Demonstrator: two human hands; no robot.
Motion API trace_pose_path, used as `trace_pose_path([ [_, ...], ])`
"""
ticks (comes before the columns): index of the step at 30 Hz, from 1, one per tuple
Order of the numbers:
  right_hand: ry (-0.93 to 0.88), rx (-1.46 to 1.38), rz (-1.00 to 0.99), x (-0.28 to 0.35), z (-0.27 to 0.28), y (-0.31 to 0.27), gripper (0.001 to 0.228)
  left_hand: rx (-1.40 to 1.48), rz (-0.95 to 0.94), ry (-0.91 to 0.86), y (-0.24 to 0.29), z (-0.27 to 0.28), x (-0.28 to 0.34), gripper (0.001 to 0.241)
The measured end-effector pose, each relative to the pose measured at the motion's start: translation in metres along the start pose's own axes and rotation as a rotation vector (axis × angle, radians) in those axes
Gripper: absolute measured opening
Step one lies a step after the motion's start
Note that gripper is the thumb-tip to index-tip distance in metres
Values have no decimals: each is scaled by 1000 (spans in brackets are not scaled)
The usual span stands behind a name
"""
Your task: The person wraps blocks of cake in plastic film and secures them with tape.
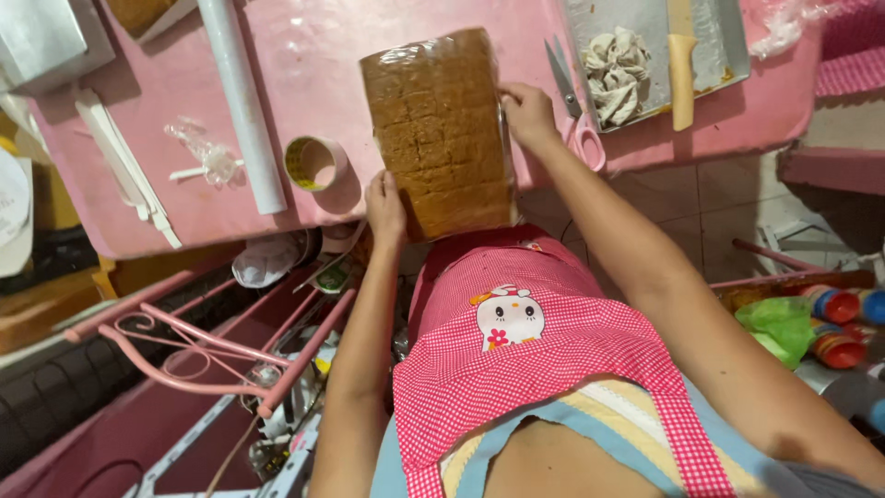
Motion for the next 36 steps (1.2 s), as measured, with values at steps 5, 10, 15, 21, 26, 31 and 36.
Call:
trace_pose_path([
  [5,-156,-84,117,44,19,-63,39,335,172,37,-31,-37,33,46],
  [10,5,173,278,130,43,-81,39,350,207,84,-21,-48,56,46],
  [15,41,231,260,183,42,-78,33,669,350,-93,-4,-79,76,39],
  [21,184,180,316,189,45,-49,33,389,-82,200,20,-9,2,58],
  [26,430,45,148,225,35,-74,35,48,-260,13,65,23,-106,55],
  [31,553,-686,-429,253,-42,44,46,0,-256,-296,61,6,-145,66],
  [36,418,-595,-404,226,-62,0,30,-104,-345,-124,79,33,-91,57],
])
Point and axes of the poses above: each hand's wrist, its own x-axis away from the middle knuckle, its own z-axis out of the back of the hand, y = z × x, the point moved 9 cm from there along -x, towards the middle knuckle, and after that the axes turned 13 degrees about -y, right-handed, at the moved point
